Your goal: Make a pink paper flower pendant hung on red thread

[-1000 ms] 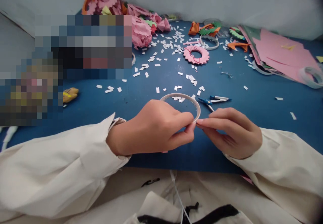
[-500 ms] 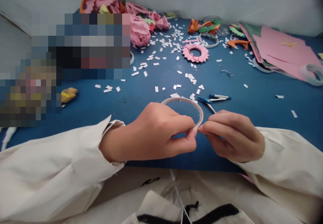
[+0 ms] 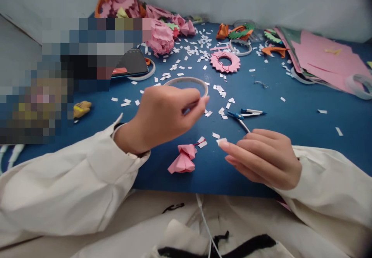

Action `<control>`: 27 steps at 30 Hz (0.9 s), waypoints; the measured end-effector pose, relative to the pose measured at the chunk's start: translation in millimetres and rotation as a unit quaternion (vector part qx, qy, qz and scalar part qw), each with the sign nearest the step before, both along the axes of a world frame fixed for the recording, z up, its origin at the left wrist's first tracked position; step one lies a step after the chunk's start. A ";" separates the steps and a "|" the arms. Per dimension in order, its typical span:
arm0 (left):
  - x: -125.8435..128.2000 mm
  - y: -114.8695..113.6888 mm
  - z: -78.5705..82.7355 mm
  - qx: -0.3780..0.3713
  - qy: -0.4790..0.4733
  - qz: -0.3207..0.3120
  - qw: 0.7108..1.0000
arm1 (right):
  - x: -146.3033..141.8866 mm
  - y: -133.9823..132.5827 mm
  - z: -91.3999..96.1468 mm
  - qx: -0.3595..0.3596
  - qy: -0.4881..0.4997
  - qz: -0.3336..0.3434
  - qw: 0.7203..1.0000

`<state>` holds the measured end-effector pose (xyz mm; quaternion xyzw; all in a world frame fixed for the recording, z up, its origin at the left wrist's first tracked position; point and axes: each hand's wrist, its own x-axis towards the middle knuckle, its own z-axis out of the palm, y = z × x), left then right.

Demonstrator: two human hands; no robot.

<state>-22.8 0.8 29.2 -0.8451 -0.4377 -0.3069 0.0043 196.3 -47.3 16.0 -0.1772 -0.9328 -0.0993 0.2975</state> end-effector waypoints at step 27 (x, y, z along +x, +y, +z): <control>6.7 -14.3 7.7 -0.268 -0.160 -0.222 0.924 | 3.8 3.9 -0.5 -0.709 0.238 0.036 0.663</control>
